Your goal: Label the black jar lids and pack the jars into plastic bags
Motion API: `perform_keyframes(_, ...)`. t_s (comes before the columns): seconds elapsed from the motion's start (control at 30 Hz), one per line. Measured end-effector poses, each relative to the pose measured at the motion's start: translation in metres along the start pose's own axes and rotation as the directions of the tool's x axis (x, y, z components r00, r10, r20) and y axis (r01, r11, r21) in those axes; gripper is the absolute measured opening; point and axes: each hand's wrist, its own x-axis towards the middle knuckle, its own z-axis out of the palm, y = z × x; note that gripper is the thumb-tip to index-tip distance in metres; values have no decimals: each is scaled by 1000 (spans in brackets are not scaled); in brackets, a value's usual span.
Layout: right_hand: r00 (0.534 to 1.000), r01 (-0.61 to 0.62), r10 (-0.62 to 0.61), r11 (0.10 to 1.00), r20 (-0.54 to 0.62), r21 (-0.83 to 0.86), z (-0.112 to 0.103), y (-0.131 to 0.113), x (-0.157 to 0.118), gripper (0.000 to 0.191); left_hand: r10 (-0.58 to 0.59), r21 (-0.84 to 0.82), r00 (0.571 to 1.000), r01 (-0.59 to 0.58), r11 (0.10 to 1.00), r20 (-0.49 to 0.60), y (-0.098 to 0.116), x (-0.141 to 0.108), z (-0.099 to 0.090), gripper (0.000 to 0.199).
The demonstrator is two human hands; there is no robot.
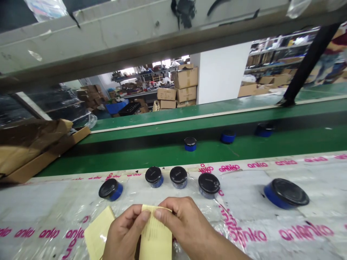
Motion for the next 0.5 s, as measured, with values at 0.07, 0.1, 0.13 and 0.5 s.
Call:
perform_keyframes(0.07, 1000, 0, 0, 1000, -19, 4, 1, -1, 0, 40, -20, 28, 1000, 20, 999, 18, 1, -1, 0, 45)
perform_keyframes(0.1, 999, -3, 4, 1000, -33, 15, 2, -1, 1, 36, -27, 42, 999, 26, 999, 21, 1, -1, -1, 44)
perform_keyframes(0.13, 999, -8, 9, 999, -49, 32, 3, -3, 1, 31, -26, 58, 1000, 24, 998, 19, 1, -2, -1, 44)
perform_keyframes(0.5, 994, -79, 93, 972, -56, 220, 3, -11, 3, 9, 120, 372, 992, -127, 919, 41, 1, -6, -1, 45)
